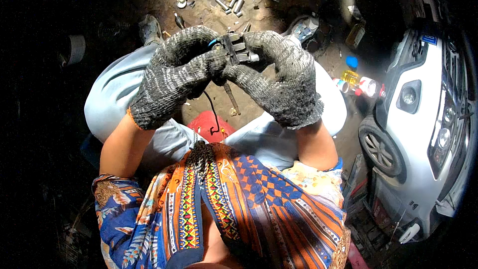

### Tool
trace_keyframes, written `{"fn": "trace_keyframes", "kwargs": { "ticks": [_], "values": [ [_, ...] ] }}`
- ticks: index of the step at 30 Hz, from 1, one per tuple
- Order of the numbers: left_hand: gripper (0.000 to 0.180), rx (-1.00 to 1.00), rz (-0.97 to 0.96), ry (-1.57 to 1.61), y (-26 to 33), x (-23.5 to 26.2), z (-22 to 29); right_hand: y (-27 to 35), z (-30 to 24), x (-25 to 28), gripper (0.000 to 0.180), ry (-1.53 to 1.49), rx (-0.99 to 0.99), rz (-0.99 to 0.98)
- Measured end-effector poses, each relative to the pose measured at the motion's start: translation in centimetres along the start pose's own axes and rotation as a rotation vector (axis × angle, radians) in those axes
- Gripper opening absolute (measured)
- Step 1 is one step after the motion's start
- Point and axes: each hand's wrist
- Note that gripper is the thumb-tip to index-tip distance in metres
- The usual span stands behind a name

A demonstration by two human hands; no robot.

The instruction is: The person sits on the floor in a dimly lit garage and works on a small electronic component. They use a hammer to tap the component, sand it with sandpaper, and manipulate wires with pliers. The person repeatedly inspects the component and adjusts the wires throughout the process.

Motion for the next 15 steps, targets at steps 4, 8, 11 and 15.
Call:
{"fn": "trace_keyframes", "kwargs": {
  "ticks": [4, 8, 11, 15],
  "values": [
    [0.019, -0.151, 0.086, 0.051, 0.7, 0.0, -0.9, 0.1, -0.2, -0.7, 0.042, -0.119, -0.044, -0.014],
    [0.024, -0.412, 0.101, -0.195, 1.1, -0.1, -1.6, -0.1, -1.0, -0.8, 0.047, -0.241, -0.025, -0.022],
    [0.024, -0.587, 0.097, -0.483, 0.9, 0.0, -1.6, -0.1, -1.1, -0.7, 0.050, -0.322, -0.019, -0.031],
    [0.023, -0.630, 0.080, -0.588, 1.2, 0.1, -1.2, -0.2, -0.7, -0.5, 0.052, -0.316, 0.043, -0.055]
  ]
}}
Point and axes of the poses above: each hand's wrist, its own y-axis away from the middle knuckle, its own x-axis out of the back of the hand, z = x × y, and after that the axes turned 9 degrees about -x, right-handed
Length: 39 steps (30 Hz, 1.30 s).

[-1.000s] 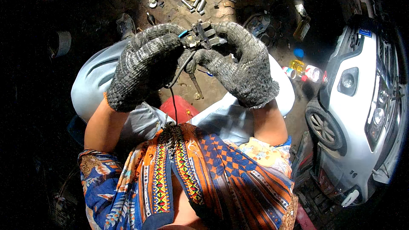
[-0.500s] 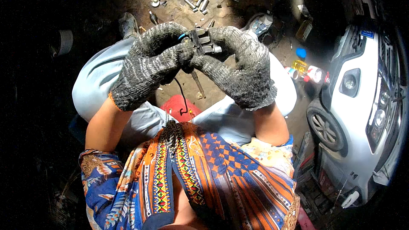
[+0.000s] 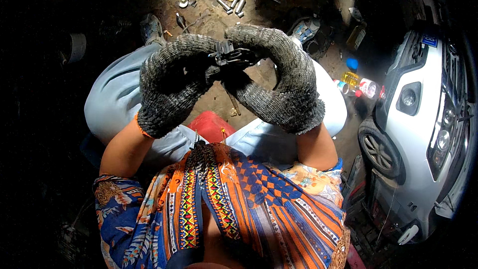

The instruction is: The person sits on the floor in a dimly lit garage and works on a small electronic component. They use a hammer to tap the component, sand it with sandpaper, and manipulate wires with pliers. The person repeatedly inspects the component and adjusts the wires throughout the process.

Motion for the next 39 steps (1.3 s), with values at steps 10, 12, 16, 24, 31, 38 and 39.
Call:
{"fn": "trace_keyframes", "kwargs": {
  "ticks": [10, 12, 16, 24, 31, 38, 39],
  "values": [
    [0.021, -0.064, 0.022, -0.214, -0.5, 0.1, 0.4, -0.9, -0.4, -0.1, 0.060, 0.095, -0.020, -0.047],
    [0.020, 0.063, 0.020, -0.137, -0.7, 0.3, 0.8, -0.9, -0.6, 0.2, 0.061, 0.145, -0.061, -0.052],
    [0.019, 0.091, 0.032, -0.124, -0.4, 0.3, 0.2, -0.6, -0.4, 0.3, 0.062, -0.056, -0.262, -0.123],
    [0.017, 0.311, 0.089, 0.316, -0.1, -0.4, -0.5, -0.9, -0.9, -0.3, 0.020, -0.178, -0.532, 0.010],
    [0.018, 0.488, -0.058, 0.324, -0.8, 0.3, -0.3, -0.9, -0.9, -0.4, 0.013, -0.239, -0.575, 0.039],
    [0.018, 0.549, -0.064, 0.354, -1.3, 0.4, 0.1, -1.1, -1.4, -0.3, 0.011, -0.222, -0.621, 0.023],
    [0.018, 0.542, -0.056, 0.349, -1.2, 0.4, 0.1, -1.1, -1.5, -0.3, 0.011, -0.216, -0.618, 0.018]
  ]
}}
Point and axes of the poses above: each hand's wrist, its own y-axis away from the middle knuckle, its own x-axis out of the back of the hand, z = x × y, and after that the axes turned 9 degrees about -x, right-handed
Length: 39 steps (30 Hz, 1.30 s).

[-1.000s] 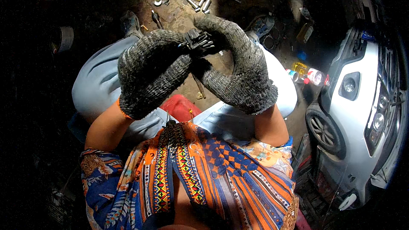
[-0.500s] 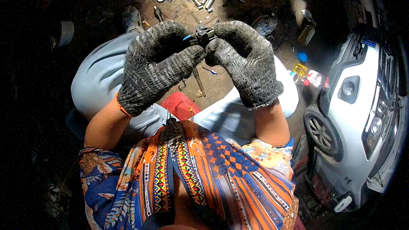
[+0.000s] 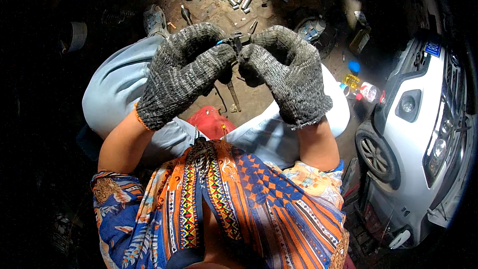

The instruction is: The person sits on the floor in a dimly lit garage and works on a small electronic component. They use a hammer to tap the component, sand it with sandpaper, and manipulate wires with pliers. The person repeatedly inspects the component and adjusts the wires throughout the process.

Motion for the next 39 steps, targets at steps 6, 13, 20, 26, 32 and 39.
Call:
{"fn": "trace_keyframes", "kwargs": {
  "ticks": [6, 13, 20, 26, 32, 39],
  "values": [
    [0.019, 0.013, -0.008, 0.093, -0.1, 0.1, 0.4, 0.1, 0.2, 0.0, 0.011, 0.018, 0.041, -0.002],
    [0.020, -0.020, 0.029, 0.033, -0.1, 0.3, 0.3, 0.0, 0.4, -0.1, 0.015, -0.027, 0.071, 0.022],
    [0.022, -0.205, 0.064, 0.038, 0.3, 0.1, -0.9, -0.1, 0.5, -0.2, 0.020, -0.035, 0.179, -0.006],
    [0.027, -0.246, 0.053, -0.026, 0.4, 0.3, -1.0, 0.1, 0.6, -0.4, 0.021, -0.057, 0.257, 0.002],
    [0.035, -0.317, 0.054, -0.159, 0.9, 0.2, -1.1, -0.5, 1.9, -0.2, 0.028, 0.141, 0.509, 0.093],
    [0.031, 0.001, -0.012, 0.245, 0.3, 0.4, -0.6, -0.2, 1.7, -0.2, 0.038, 0.085, 0.573, 0.144]
  ]
}}
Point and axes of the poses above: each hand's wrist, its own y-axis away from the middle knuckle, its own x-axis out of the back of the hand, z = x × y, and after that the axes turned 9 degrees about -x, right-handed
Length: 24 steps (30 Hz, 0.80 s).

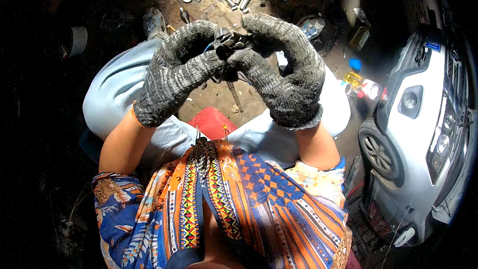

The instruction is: The person sits on the floor in a dimly lit garage and works on a small electronic component. They use a hammer to tap the component, sand it with sandpaper, and manipulate wires with pliers. The person repeatedly inspects the component and adjusts the wires throughout the process.

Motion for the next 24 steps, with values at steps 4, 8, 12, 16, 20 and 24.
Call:
{"fn": "trace_keyframes", "kwargs": {
  "ticks": [4, 8, 12, 16, 20, 24],
  "values": [
    [0.024, 0.033, -0.021, 0.017, -0.5, -0.1, 0.1, -0.2, -0.4, 0.1, 0.046, 0.022, -0.005, -0.007],
    [0.027, 0.115, -0.017, 0.131, -0.6, 0.0, 0.0, -0.2, -0.2, 0.3, 0.053, 0.022, -0.009, -0.084],
    [0.032, 0.181, -0.013, 0.124, -0.6, 0.2, 0.2, 0.0, -0.6, 0.2, 0.054, 0.013, -0.083, -0.090],
    [0.032, 0.126, 0.011, -0.009, -0.6, 0.1, -0.2, -0.1, -0.6, 0.4, 0.054, -0.005, -0.067, -0.105],
    [0.029, 0.137, -0.024, -0.020, -0.4, 0.4, -0.4, -0.1, -0.6, 0.3, 0.056, -0.014, -0.082, -0.092],
    [0.027, 0.270, -0.010, 0.227, -0.6, 0.3, 0.0, -0.4, -1.0, 0.3, 0.060, -0.020, -0.119, -0.122]
  ]
}}
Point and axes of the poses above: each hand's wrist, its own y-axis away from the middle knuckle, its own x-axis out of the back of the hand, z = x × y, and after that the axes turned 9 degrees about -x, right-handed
